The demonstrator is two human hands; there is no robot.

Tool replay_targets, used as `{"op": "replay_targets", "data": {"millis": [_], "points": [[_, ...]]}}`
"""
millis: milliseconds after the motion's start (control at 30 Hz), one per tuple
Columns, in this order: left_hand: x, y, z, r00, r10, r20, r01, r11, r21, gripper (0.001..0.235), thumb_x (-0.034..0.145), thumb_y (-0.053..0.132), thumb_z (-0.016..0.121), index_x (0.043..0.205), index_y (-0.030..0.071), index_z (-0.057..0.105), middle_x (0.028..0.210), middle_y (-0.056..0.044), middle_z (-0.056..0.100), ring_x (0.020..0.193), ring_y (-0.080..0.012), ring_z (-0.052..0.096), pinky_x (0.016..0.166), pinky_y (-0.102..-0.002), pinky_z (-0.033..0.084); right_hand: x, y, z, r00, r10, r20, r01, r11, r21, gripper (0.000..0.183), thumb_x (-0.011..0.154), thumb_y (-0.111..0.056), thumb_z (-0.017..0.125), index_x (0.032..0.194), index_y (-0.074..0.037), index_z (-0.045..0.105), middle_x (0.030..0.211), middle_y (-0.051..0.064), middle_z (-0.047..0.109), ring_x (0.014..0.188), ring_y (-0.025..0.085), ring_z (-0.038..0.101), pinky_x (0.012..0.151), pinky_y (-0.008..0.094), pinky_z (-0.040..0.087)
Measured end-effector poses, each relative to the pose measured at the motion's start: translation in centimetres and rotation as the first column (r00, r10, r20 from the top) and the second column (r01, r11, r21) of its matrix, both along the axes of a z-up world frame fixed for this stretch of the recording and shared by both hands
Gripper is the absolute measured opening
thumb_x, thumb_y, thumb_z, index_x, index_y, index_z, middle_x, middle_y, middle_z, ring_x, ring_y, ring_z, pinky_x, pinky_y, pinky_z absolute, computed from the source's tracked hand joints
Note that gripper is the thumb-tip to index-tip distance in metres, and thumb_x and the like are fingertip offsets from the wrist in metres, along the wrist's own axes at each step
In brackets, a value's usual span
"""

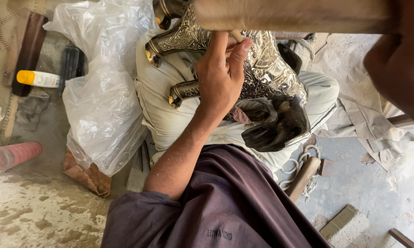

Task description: The person uses a wooden mallet and a small metal punch to engrave decorative patterns onto a silver-colored metal elephant figurine. They hold the figurine on their lap and repeatedly strike the punch to create fine details on the surface.

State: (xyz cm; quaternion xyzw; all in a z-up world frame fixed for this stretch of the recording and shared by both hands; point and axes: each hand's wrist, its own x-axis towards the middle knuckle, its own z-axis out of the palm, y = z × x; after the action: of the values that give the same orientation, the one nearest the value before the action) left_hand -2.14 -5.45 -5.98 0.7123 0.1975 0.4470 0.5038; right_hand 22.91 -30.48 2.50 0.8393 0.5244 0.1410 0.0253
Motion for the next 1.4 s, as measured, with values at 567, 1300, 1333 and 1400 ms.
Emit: {"op": "replay_targets", "data": {"millis": [567, 1300, 1333, 1400], "points": [[-0.1, -0.2, 0.0, 0.997, 0.021, 0.07, -0.016, 0.998, -0.062, 0.021, 0.116, 0.03, 0.057, 0.129, 0.013, 0.053, 0.103, -0.002, 0.075, 0.094, -0.0125, 0.081, 0.076, -0.023, 0.067, -2.8, 0.9, 3.0, 0.993, 0.087, -0.078, -0.082, 0.994, 0.068, 0.021, 0.104, 0.008, 0.058, 0.125, 0.011, 0.061, 0.077, 0.014, 0.061, 0.062, 0.02, 0.062, 0.054, 0.029, 0.049], [-1.3, -1.2, 0.1, 0.995, -0.014, 0.094, 0.026, 0.991, -0.13, 0.022, 0.114, 0.022, 0.061, 0.122, 0.003, 0.056, 0.108, -0.008, 0.076, 0.095, -0.0152, 0.08, 0.07, -0.022, 0.07, -5.2, 1.2, 5.1, 0.989, 0.063, -0.132, -0.055, 0.996, 0.07, 0.025, 0.1, 0.01, 0.058, 0.124, 0.01, 0.062, 0.079, 0.016, 0.062, 0.064, 0.022, 0.063, 0.055, 0.031, 0.05], [-1.1, -1.0, 0.1, 0.994, -0.014, 0.107, 0.029, 0.991, -0.134, 0.023, 0.114, 0.022, 0.06, 0.123, 0.002, 0.055, 0.109, -0.009, 0.075, 0.098, -0.0157, 0.08, 0.072, -0.022, 0.071, -5.3, 1.5, 5.2, 0.989, 0.069, -0.132, -0.06, 0.995, 0.076, 0.025, 0.1, 0.01, 0.058, 0.124, 0.01, 0.062, 0.08, 0.016, 0.062, 0.064, 0.022, 0.063, 0.055, 0.031, 0.05], [-1.3, -1.1, -0.1, 0.993, -0.017, 0.116, 0.034, 0.988, -0.151, 0.025, 0.114, 0.021, 0.058, 0.125, 0.0, 0.052, 0.11, -0.01, 0.073, 0.104, -0.0165, 0.079, 0.076, -0.022, 0.071, -5.8, 1.8, 5.1, 0.985, 0.069, -0.156, -0.056, 0.995, 0.083, 0.025, 0.1, 0.011, 0.058, 0.124, 0.01, 0.062, 0.08, 0.016, 0.062, 0.064, 0.022, 0.063, 0.055, 0.032, 0.05]]}}
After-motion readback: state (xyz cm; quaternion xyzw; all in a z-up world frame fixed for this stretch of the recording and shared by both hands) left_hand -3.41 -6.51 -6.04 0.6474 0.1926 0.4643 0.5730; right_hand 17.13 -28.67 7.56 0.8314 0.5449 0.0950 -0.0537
